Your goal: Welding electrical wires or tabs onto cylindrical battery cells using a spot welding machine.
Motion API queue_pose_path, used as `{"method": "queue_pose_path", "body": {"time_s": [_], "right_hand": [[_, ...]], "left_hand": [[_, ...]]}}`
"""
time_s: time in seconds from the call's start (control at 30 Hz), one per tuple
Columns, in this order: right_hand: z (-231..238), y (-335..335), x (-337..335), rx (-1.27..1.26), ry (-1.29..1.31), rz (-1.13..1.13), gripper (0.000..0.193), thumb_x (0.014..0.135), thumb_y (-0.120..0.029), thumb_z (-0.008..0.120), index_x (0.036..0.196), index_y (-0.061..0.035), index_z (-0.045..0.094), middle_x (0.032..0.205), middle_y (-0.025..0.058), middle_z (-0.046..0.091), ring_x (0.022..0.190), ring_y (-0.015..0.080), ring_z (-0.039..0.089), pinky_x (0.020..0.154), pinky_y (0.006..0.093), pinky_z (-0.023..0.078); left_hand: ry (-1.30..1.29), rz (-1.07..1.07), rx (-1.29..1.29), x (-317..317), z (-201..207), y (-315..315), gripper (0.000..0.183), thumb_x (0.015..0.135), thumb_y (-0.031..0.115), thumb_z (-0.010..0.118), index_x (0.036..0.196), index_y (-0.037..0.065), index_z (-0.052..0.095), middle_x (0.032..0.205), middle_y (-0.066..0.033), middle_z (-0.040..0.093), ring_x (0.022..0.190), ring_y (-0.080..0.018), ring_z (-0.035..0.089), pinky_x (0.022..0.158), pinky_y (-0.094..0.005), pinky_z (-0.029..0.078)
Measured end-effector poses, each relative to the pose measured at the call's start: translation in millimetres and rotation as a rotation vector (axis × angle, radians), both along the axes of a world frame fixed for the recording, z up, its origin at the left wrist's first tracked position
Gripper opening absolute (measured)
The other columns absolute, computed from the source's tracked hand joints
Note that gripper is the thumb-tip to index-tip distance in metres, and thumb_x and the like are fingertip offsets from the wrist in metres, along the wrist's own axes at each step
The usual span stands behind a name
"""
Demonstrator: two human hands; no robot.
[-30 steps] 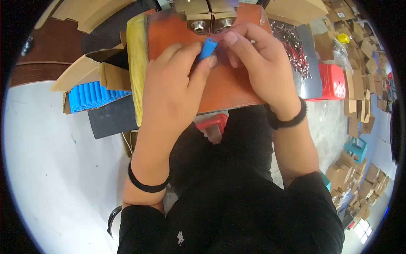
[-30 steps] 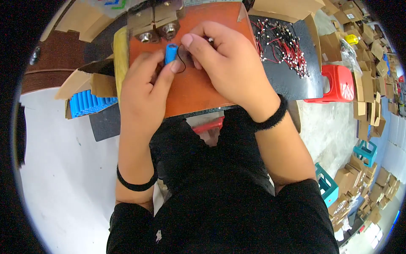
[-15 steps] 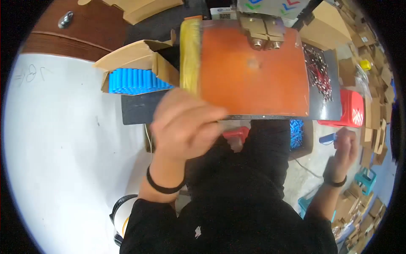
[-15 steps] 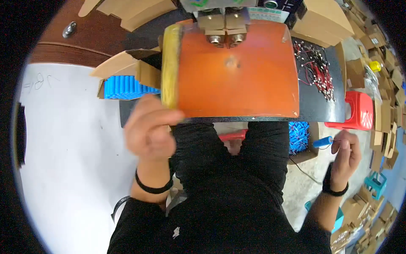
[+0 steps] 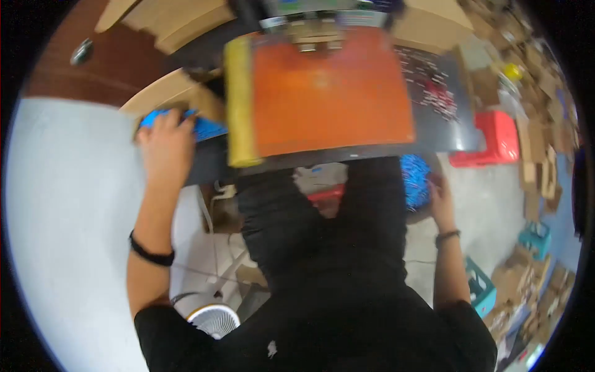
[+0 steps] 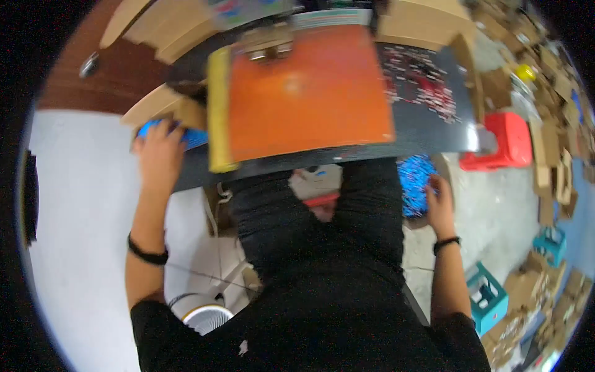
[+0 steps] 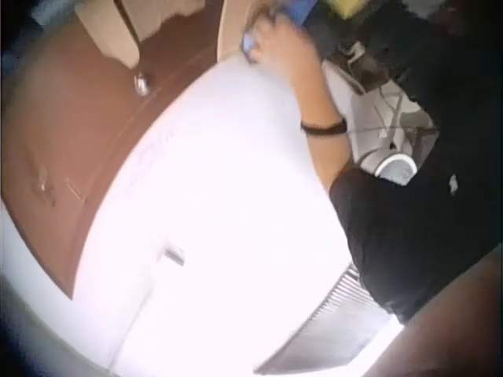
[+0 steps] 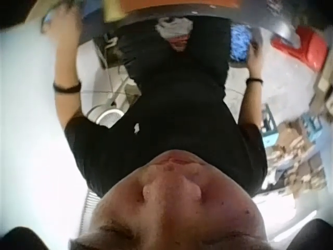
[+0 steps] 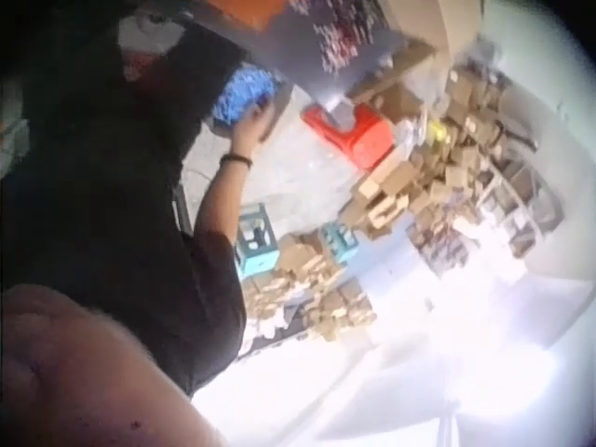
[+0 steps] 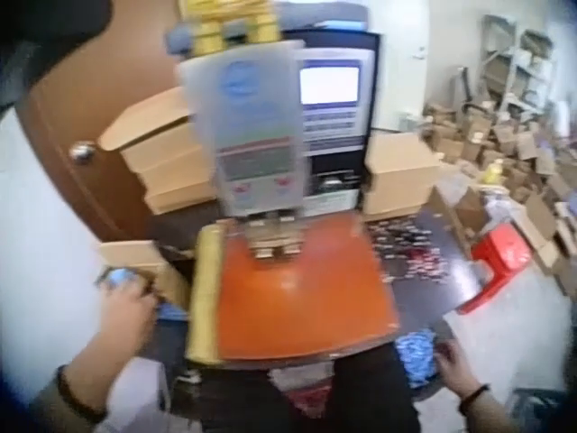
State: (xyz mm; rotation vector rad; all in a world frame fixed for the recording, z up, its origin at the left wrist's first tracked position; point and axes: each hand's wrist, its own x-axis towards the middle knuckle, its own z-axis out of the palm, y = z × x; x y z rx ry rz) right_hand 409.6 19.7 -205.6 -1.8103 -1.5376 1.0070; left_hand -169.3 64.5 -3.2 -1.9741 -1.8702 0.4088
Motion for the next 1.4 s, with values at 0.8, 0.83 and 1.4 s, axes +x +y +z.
{"method": "queue_pose_path", "body": {"time_s": [0.8, 0.83, 1.4], "right_hand": [[118.8, 161.8, -98.2, 0.779, -0.619, 0.189, 0.01, 0.084, -0.013, 0.063, 0.09, -0.0074, 0.059, 0.089, 0.0119, 0.059, 0.09, 0.0323, 0.058, 0.079, 0.042, 0.048], [128.1, 160.8, -99.3, 0.737, -0.535, 0.186, 0.009, 0.086, -0.012, 0.062, 0.092, -0.0068, 0.058, 0.089, 0.0132, 0.06, 0.09, 0.0334, 0.059, 0.079, 0.0427, 0.048], [192.6, 151.8, -135.0, 0.509, 0.325, 0.118, 0.011, 0.097, -0.014, 0.06, 0.094, -0.0035, 0.06, 0.084, -0.0033, 0.058, 0.077, 0.0049, 0.052, 0.068, 0.022, 0.044]], "left_hand": [[-1.137, -0.365, 0.219, 159.5, 6.3, 28.6, 0.019, 0.087, 0.012, 0.066, 0.102, 0.003, 0.062, 0.097, -0.0148, 0.065, 0.089, -0.034, 0.059, 0.081, -0.0426, 0.046], [-1.133, -0.373, 0.24, 158.3, 7.8, 29.1, 0.019, 0.087, 0.012, 0.066, 0.102, 0.003, 0.062, 0.097, -0.0148, 0.065, 0.089, -0.034, 0.059, 0.081, -0.0426, 0.046], [-1.333, -0.284, 0.209, 153.3, -9.2, 38.0, 0.028, 0.086, 0.022, 0.071, 0.107, 0.005, 0.067, 0.095, -0.0133, 0.069, 0.089, -0.0325, 0.064, 0.083, -0.0429, 0.048]]}}
